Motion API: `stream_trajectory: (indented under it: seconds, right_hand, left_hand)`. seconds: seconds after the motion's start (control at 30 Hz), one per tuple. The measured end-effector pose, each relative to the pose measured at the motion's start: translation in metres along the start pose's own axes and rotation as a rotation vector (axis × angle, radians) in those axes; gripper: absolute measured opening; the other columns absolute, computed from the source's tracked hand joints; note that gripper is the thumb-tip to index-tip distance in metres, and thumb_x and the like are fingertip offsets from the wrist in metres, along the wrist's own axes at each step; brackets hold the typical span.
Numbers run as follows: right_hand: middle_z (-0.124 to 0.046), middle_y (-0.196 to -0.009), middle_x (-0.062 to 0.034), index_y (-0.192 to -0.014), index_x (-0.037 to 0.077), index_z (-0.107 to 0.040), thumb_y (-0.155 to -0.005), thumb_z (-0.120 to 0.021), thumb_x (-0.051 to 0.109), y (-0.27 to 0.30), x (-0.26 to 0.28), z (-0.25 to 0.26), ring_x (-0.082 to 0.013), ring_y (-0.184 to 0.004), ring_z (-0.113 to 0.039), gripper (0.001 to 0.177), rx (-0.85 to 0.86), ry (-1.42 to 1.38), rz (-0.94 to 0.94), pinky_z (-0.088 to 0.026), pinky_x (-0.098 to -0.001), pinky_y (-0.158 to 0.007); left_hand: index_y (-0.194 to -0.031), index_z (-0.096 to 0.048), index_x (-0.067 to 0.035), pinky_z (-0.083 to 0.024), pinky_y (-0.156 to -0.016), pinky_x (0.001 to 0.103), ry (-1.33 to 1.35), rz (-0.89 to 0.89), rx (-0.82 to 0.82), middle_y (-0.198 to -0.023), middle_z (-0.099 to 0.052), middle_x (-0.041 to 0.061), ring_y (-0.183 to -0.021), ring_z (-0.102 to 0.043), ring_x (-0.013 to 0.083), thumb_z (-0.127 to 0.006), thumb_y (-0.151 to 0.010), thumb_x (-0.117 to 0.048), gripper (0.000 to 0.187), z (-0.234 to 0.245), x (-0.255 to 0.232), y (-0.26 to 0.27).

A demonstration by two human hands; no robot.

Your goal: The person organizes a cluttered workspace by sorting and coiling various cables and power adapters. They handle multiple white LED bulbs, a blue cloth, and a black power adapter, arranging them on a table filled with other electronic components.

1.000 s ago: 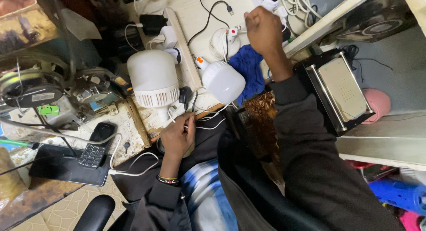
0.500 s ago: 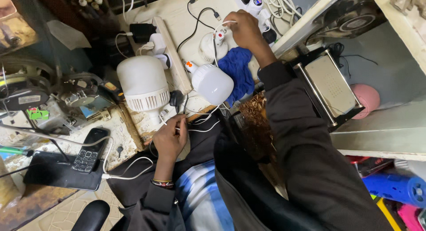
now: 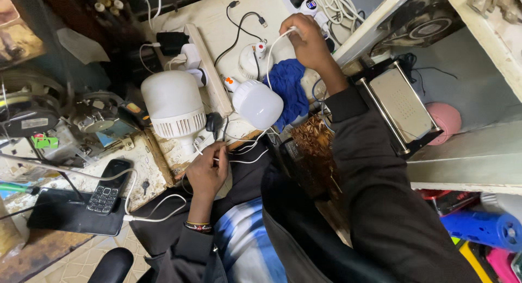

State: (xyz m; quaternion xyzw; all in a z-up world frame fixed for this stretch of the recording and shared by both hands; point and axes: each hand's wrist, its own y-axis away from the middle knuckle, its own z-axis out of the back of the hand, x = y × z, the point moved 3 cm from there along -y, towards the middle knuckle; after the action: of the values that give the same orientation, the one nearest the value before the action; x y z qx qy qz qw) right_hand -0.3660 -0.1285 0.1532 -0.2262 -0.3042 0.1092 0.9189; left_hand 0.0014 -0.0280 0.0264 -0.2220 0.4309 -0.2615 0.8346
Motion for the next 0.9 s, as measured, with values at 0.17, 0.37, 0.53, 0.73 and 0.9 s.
stream_trajectory:
  seconds: [0.17, 0.37, 0.53, 0.73, 0.9]
  right_hand:
    - [-0.061, -0.108, 0.0010, -0.091, 0.024, -0.066, -0.090, -0.043, -0.014, 0.017, -0.004, -0.002, -0.0278, -0.114, -0.048, 0.045, 0.255, 0.208, -0.009, -0.027, -0.0374, -0.098]
    - [-0.077, -0.087, -0.0224, -0.092, 0.001, -0.077, -0.083, -0.060, 0.000, 0.078, -0.012, -0.017, -0.0412, -0.092, -0.074, 0.020, 0.589, 0.823, -0.243, -0.049, -0.0546, -0.089]
    - [-0.038, -0.160, -0.0330, -0.159, 0.002, -0.034, -0.093, -0.060, 0.063, 0.087, -0.013, -0.007, -0.0523, -0.151, -0.029, 0.094, 0.811, 0.551, -0.491, -0.007, -0.0641, -0.125]
    - [0.000, -0.172, -0.0223, -0.163, -0.001, -0.003, -0.109, -0.048, 0.035, -0.005, -0.008, 0.002, -0.0426, -0.158, 0.002, 0.078, 0.270, 0.427, -0.770, -0.003, -0.0504, -0.129]
    - [-0.007, -0.163, -0.0413, -0.156, -0.020, -0.009, -0.108, -0.047, 0.046, -0.011, -0.033, -0.031, -0.0559, -0.153, -0.008, 0.090, 0.320, 0.878, -0.857, -0.009, -0.0550, -0.126]
  left_hand:
    - [-0.107, -0.077, -0.016, -0.047, -0.052, 0.029, -0.002, 0.021, -0.001, -0.069, -0.069, -0.007, -0.060, -0.066, 0.0131, -0.066, -0.102, -0.025, 0.015, 0.002, 0.000, 0.002]
    - [-0.100, -0.079, -0.020, -0.055, -0.054, 0.035, 0.127, 0.062, -0.010, -0.063, -0.070, -0.001, -0.055, -0.068, 0.0239, -0.073, -0.094, -0.017, 0.009, 0.005, 0.000, -0.005]
    - [-0.100, -0.079, -0.022, -0.056, -0.054, 0.035, 0.093, 0.053, -0.014, -0.063, -0.070, -0.003, -0.056, -0.068, 0.0229, -0.073, -0.094, -0.022, 0.008, 0.003, 0.003, -0.004]
    - [-0.108, -0.077, -0.018, -0.049, -0.055, 0.031, 0.005, 0.046, 0.033, -0.075, -0.072, -0.007, -0.064, -0.069, 0.0148, -0.066, -0.102, -0.026, 0.015, -0.001, 0.003, 0.002]
    - [-0.109, -0.076, -0.014, -0.049, -0.055, 0.029, 0.090, 0.034, 0.055, -0.073, -0.070, -0.005, -0.059, -0.065, 0.0117, -0.067, -0.101, -0.020, 0.014, 0.006, 0.001, 0.000]
